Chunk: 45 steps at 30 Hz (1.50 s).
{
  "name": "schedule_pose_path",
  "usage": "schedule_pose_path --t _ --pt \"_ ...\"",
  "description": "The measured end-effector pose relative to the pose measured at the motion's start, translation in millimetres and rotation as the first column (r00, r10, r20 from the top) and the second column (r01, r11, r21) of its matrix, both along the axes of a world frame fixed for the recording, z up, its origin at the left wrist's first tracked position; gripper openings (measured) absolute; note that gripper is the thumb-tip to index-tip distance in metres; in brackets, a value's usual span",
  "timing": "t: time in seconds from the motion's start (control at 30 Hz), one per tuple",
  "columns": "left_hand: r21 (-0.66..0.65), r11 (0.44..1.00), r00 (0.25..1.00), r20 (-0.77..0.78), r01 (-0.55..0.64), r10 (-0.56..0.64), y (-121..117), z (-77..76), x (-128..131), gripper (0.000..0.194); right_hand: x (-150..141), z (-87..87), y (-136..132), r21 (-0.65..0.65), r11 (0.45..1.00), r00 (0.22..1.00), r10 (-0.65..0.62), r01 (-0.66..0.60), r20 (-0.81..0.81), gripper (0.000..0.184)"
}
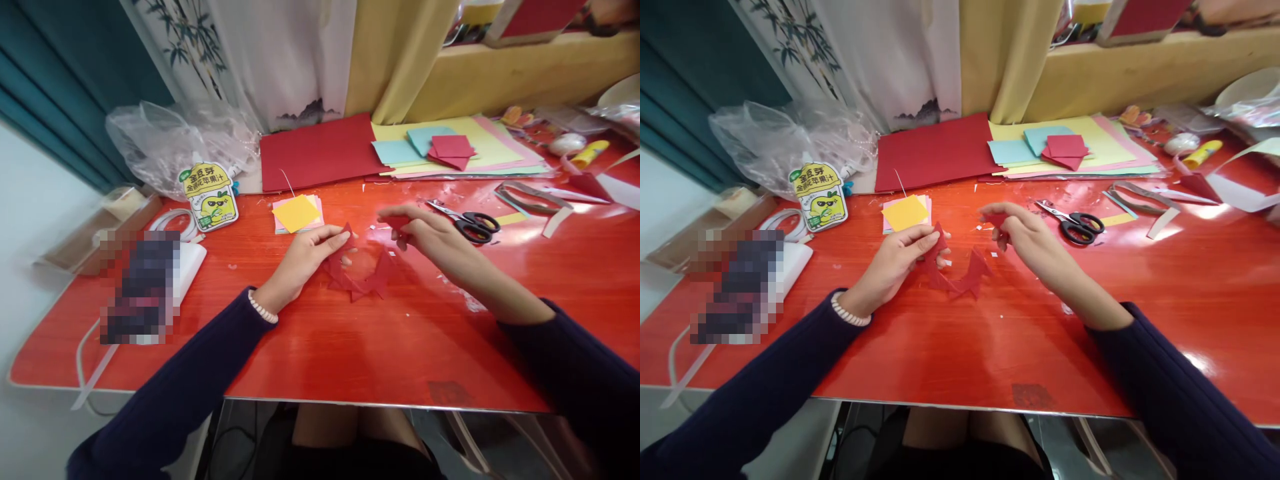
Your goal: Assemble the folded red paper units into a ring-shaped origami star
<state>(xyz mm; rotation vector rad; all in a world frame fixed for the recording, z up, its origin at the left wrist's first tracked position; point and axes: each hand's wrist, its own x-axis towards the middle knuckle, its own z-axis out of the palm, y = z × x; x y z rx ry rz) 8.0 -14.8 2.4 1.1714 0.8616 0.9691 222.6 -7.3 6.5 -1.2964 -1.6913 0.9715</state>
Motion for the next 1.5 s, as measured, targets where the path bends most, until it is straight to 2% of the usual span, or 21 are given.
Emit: schedule_pose_path --t 0.07,0.13,0.23,0.33,0.4,0.47,0.53,0.63,0.8,0.97,1.07,1.23,1.33,1.4,1.5 --pt "0.057 0.998 0.999 0.036 -0.015 0.013 -6.1 5.6 2.2 0.017 0.8 8.1 -8.6 0.015 1.000 0.986 -0.003 0.005 -0.167 0.034" --pt "0.135 0.990 0.997 0.065 -0.036 0.028 -12.2 12.0 3.7 0.014 -0.2 18.2 -15.0 0.049 0.999 0.978 0.025 -0.015 -0.205 0.027" --pt "0.248 0.966 0.997 0.059 -0.069 0.056 -19.7 19.2 5.1 0.010 -3.6 35.4 -27.6 0.075 0.995 0.992 0.069 -0.061 -0.110 0.029" --pt "0.307 0.948 0.996 0.043 -0.084 0.074 -23.9 20.8 6.0 0.011 -7.2 51.2 -43.1 0.265 0.963 0.994 -0.018 0.045 -0.104 0.013" --pt "0.339 0.937 0.996 0.043 -0.083 0.072 -25.3 19.8 6.5 0.012 -9.1 59.2 -51.1 0.383 0.922 0.997 -0.073 0.060 0.018 0.007" --pt "0.379 0.922 0.997 0.037 -0.079 0.070 -26.1 18.7 6.5 0.011 -10.5 64.4 -55.4 0.477 0.879 0.987 -0.072 -0.005 0.142 0.004" --pt "0.417 0.905 0.997 0.025 -0.080 0.077 -26.7 18.1 6.3 0.011 -12.1 66.8 -56.2 0.513 0.856 0.979 -0.043 -0.066 0.198 0.004" --pt "0.432 0.898 0.996 0.013 -0.082 0.085 -27.4 18.3 6.2 0.011 -15.2 66.7 -54.6 0.473 0.877 0.982 -0.006 -0.086 0.189 0.006" --pt "0.358 0.929 0.993 -0.039 -0.092 0.113 -28.9 21.2 7.5 0.014 -20.0 62.1 -50.7 0.275 0.961 0.994 -0.030 0.001 0.101 0.008" --pt "0.279 0.955 0.982 -0.122 -0.104 0.143 -30.0 23.9 8.8 0.016 -20.2 54.5 -45.6 0.141 0.990 0.997 0.008 -0.019 0.081 0.013" --pt "0.261 0.959 0.982 -0.121 -0.110 0.145 -29.3 23.1 9.1 0.018 -18.5 50.8 -43.2 0.109 0.994 0.996 0.015 -0.025 0.091 0.016" --pt "0.233 0.967 0.982 -0.126 -0.106 0.138 -27.8 21.2 8.9 0.020 -14.1 47.7 -38.8 0.134 0.991 0.995 -0.003 -0.010 0.096 0.013" --pt "0.225 0.969 0.984 -0.123 -0.101 0.132 -27.2 20.7 8.9 0.020 -13.4 47.5 -35.8 0.045 0.997 0.991 -0.057 0.063 -0.125 0.008" --pt "0.222 0.970 0.986 -0.112 -0.099 0.126 -26.8 20.6 9.1 0.019 -14.2 47.1 -33.9 -0.020 0.995 0.939 -0.103 0.102 -0.327 0.005" --pt "0.220 0.970 0.988 -0.091 -0.099 0.122 -26.7 21.0 9.3 0.018 -15.6 45.3 -32.1 -0.020 0.998 0.878 -0.059 0.056 -0.474 0.015"
